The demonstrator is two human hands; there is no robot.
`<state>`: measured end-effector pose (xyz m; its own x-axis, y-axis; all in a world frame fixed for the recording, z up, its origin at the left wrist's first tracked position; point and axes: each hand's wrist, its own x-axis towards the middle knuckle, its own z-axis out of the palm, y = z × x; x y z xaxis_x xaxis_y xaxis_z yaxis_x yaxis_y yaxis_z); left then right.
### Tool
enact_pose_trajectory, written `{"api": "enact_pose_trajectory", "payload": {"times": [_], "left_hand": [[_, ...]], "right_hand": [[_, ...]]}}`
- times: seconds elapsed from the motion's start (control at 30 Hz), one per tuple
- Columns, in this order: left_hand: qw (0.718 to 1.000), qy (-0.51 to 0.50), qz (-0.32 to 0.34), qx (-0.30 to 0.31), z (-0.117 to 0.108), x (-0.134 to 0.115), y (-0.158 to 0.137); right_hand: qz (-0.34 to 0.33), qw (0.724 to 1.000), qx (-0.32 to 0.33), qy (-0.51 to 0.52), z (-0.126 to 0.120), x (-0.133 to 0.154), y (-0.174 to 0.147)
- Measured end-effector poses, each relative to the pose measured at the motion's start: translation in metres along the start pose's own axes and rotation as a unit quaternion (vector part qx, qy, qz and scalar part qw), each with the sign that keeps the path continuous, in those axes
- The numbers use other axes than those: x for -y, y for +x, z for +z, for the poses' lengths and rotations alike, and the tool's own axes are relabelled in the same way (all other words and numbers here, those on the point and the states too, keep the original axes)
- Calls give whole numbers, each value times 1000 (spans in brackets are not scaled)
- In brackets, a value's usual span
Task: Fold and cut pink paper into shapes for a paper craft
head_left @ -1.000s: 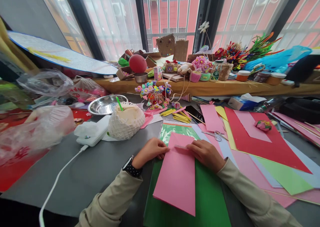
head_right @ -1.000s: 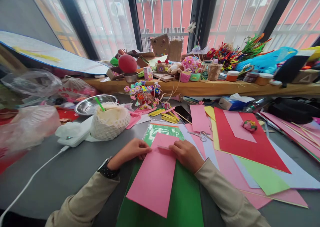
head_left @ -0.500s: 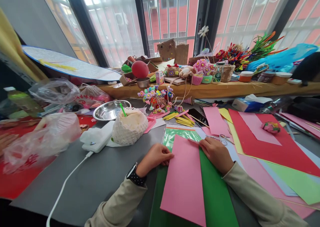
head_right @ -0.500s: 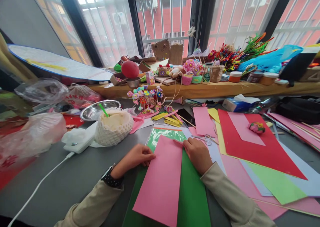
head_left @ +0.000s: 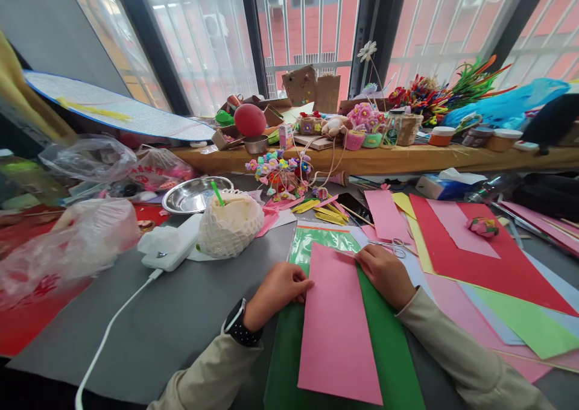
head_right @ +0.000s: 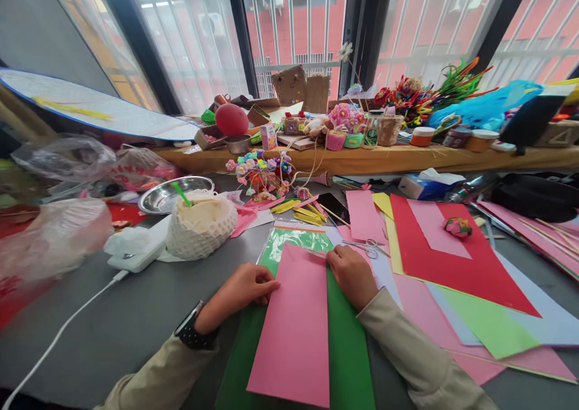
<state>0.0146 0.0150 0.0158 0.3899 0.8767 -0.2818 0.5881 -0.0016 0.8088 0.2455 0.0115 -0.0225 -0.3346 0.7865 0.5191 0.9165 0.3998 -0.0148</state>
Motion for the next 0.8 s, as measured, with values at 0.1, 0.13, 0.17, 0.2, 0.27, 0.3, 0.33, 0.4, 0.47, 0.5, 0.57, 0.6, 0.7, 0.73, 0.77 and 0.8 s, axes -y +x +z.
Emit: {"api": "enact_pose_trajectory", "payload": {"times": [0.1,0.13,0.17,0.2,0.27,0.3,0.33,0.4,0.47,0.5,0.57,0.6,0.7,0.73,0.77,0.8], "left_hand": [[1000,21,3,-6,0,1,-1],[1000,24,6,-9,0,1,-2],[1000,26,12,-13,0,2,-2],[999,27,17,-16,0,3,-2],[999,27,22,-23,0,4,-3],[999,27,21,-27,0,5,-3],[999,26,19,-29,-1,6,-3],[999,20,19,-27,-1,6,-2],[1000,7,18,-14,-2,5,-2],[1000,1,17,-9,-2,4,-2],[1000,0,15,-8,-3,2,-2],[1000,6,14,-11,-3,1,-2],[999,35,13,-18,-2,0,-2],[999,42,14,-17,-2,1,-3],[999,48,16,-16,-2,1,-3],[998,52,18,-15,-2,2,-4]], "right_hand": [[8,1000,2,9,1,-1,-1],[10,1000,2,11,1,-1,-1],[10,1000,1,14,1,-1,-1],[9,1000,0,18,0,-1,-1],[5,1000,-2,29,-1,0,-1],[3,999,-2,34,-2,0,-1],[2,999,-1,39,-2,0,-1],[3,999,-2,41,-3,1,-1],[8,999,-6,35,-4,1,-2],[10,999,-8,30,-4,2,-2],[11,1000,-7,24,-4,2,-2],[10,1000,-4,23,-3,2,-3],[2,1000,2,27,-2,3,-3],[1,1000,3,28,-2,3,-3],[2,1000,3,29,-2,4,-3],[4,1000,3,29,-2,5,-3]]}}
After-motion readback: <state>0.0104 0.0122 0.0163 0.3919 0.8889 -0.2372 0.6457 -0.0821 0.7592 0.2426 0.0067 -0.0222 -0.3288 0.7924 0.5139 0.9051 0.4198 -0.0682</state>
